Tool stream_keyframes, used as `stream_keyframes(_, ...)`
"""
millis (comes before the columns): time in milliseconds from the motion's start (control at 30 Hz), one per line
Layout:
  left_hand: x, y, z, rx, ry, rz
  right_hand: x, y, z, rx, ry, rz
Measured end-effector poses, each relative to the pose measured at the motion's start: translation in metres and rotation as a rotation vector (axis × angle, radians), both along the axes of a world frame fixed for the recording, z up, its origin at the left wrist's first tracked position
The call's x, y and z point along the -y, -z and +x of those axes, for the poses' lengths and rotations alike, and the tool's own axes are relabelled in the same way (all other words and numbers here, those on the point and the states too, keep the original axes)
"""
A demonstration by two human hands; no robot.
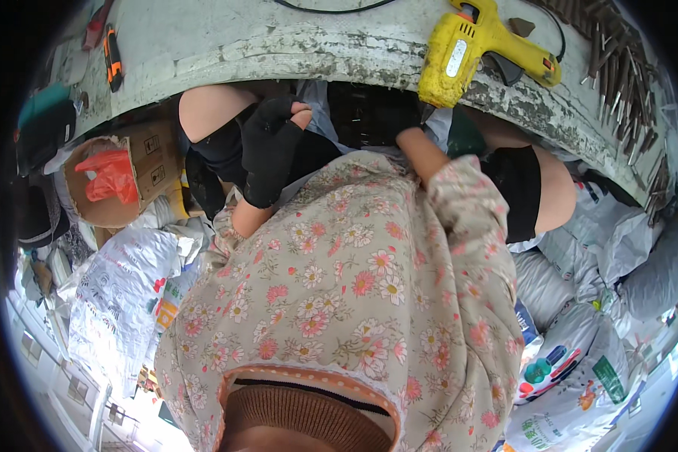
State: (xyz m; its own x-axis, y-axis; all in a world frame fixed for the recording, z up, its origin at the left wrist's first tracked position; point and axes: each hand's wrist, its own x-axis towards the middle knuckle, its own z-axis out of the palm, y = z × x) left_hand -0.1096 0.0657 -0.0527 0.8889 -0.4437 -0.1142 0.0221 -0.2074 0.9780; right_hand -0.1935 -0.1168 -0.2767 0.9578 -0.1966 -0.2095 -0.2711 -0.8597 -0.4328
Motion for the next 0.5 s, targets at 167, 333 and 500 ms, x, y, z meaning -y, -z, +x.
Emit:
stream_keyframes(167,-0.004,0.004,0.007,-0.177,-0.081,-0.059,0.005,0.017,0.019,-0.002,0.086,-0.159)
stream_keyframes(333,0.001,0.009,-0.002,-0.160,-0.071,-0.051,0.009,0.019,0.004,0.094,-0.006,-0.153)
stream_keyframes(500,0.004,0.012,0.004,-0.144,-0.038,0.056,-0.010,-0.023,0.001,-0.029,-0.103,-0.120)
